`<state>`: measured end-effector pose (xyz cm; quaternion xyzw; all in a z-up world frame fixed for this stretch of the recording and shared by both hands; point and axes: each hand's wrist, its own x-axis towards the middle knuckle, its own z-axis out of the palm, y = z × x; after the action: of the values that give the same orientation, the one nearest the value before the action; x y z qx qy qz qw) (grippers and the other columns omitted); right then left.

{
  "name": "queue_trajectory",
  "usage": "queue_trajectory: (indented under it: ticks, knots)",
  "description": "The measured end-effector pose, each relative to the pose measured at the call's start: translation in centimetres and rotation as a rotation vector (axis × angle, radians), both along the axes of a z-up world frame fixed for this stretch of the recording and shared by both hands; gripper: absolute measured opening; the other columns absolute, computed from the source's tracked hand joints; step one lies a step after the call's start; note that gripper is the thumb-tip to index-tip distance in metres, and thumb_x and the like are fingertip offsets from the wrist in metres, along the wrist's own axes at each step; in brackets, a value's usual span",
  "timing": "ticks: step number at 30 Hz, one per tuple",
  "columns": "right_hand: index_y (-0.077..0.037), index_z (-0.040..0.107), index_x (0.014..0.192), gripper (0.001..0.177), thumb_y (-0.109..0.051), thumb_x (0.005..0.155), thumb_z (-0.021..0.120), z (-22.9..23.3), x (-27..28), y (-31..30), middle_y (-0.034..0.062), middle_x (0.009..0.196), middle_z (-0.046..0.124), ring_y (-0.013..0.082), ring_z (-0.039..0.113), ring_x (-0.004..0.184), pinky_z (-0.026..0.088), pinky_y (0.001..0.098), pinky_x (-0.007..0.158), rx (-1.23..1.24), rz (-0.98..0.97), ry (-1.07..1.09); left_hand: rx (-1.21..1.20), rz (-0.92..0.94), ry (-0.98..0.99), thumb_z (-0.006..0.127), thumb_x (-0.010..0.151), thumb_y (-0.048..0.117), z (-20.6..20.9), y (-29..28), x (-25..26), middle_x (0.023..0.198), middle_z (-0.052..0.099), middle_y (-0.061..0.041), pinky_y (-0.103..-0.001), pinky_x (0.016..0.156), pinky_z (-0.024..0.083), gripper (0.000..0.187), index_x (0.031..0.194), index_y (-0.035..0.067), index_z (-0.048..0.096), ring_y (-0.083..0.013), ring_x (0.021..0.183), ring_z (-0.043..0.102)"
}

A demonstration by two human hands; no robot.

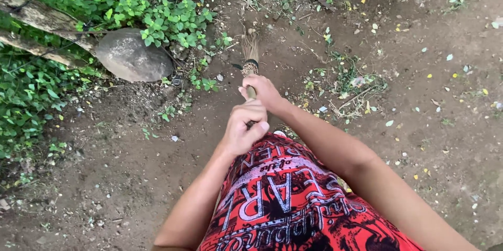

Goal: The person sweeps dirt and fallen leaves across the ground using a broom.

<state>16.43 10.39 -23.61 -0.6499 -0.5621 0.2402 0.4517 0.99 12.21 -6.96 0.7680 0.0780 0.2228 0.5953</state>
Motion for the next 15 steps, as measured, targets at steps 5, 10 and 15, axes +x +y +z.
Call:
queue_trajectory:
  ticks: [5, 10, 15]
  knots:
    - [-0.007, 0.063, 0.082, 0.02, -0.023, 0.088, 0.073, 3.7, -0.1, -4.9, 0.0137, 0.084, 0.063, 0.0391, 0.063, 0.078, 0.047, 0.0477, 0.067, -0.039, -0.02, -0.028, 0.002, -0.001, -0.028, 0.061, 0.086, 0.027, 3.1, -4.2, -0.4, 0.069, 0.045, -0.006, -0.035, 0.071, 0.036, 0.032, 0.069, 0.002, 0.051, -0.0218, 0.069, 0.046]
    - [-0.009, 0.066, 0.078, 0.022, -0.026, 0.088, 0.074, 6.2, -0.3, -9.4, 0.0141, 0.085, 0.065, 0.0402, 0.065, 0.079, 0.049, 0.0498, 0.067, -0.113, -0.078, -0.129, -0.089, -0.006, -0.076, 0.056, 0.095, 0.039, 5.4, -7.4, -1.5, 0.07, 0.05, -0.005, -0.036, 0.075, 0.037, 0.045, 0.069, 0.003, 0.046, -0.0206, 0.07, 0.048]
    - [-0.009, 0.065, 0.079, 0.017, -0.022, 0.087, 0.072, 9.9, -0.7, -12.6, 0.0131, 0.087, 0.065, 0.0402, 0.066, 0.076, 0.052, 0.0487, 0.068, -0.067, -0.142, -0.184, -0.066, -0.057, -0.143, 0.053, 0.097, 0.043, 8.5, -10.0, -2.2, 0.069, 0.049, -0.003, -0.037, 0.079, 0.037, 0.049, 0.068, 0.005, 0.046, -0.0208, 0.072, 0.048]
